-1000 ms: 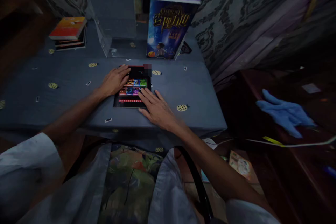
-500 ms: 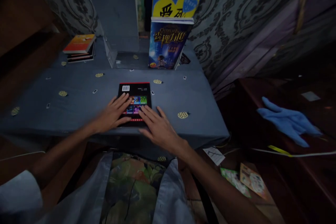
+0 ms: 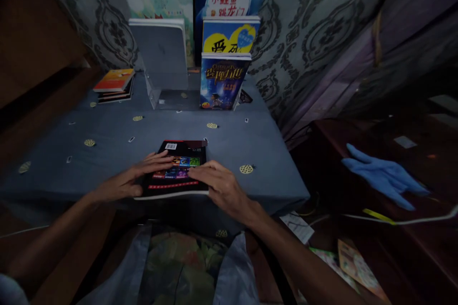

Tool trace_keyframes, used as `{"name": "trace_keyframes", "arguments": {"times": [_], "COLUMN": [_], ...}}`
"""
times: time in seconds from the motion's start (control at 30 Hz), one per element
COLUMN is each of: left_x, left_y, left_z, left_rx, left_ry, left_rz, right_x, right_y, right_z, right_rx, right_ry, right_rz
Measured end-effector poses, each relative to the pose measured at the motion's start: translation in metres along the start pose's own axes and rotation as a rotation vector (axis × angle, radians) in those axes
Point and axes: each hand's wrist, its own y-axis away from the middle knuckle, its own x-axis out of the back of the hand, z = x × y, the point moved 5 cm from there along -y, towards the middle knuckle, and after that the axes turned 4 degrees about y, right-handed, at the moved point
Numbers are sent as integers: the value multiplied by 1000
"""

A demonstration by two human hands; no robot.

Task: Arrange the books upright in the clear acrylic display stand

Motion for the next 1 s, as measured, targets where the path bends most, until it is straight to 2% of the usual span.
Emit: {"name": "trace_keyframes", "arguments": {"times": [0.1, 0.2, 0.27, 0.37, 0.47, 0.57, 0.63, 0.77, 0.87, 1.0], "left_x": [21, 37, 44, 46, 52, 60, 66, 73, 73, 66], "left_y": [-10, -31, -49, -77, -95, -102, -104, -103, -96, -87], "left_z": [-6, -32, -50, -61, -54, -49, -54, -78, -90, -88], "left_rx": [-56, -81, -92, -108, -162, -173, -126, 41, 156, 333], "left_ry": [274, 578, 713, 827, 858, 780, 689, 502, 241, -299], "left_rz": [193, 522, 742, 880, 938, 989, 1012, 995, 915, 748], "right_x": [20, 31, 30, 17, 8, 8, 9, -1, -11, -16], "right_y": [-29, -53, -65, -76, -82, -87, -90, -90, -84, -77], "right_z": [9, 30, 48, 78, 99, 108, 113, 133, 147, 152], "right_rx": [-129, -269, -317, -374, -411, -433, -465, -574, -650, -651], "right_ry": [-79, -87, -131, -229, -302, -330, -341, -375, -275, 50], "right_rz": [159, 346, 427, 451, 453, 466, 458, 399, 336, 230]}}
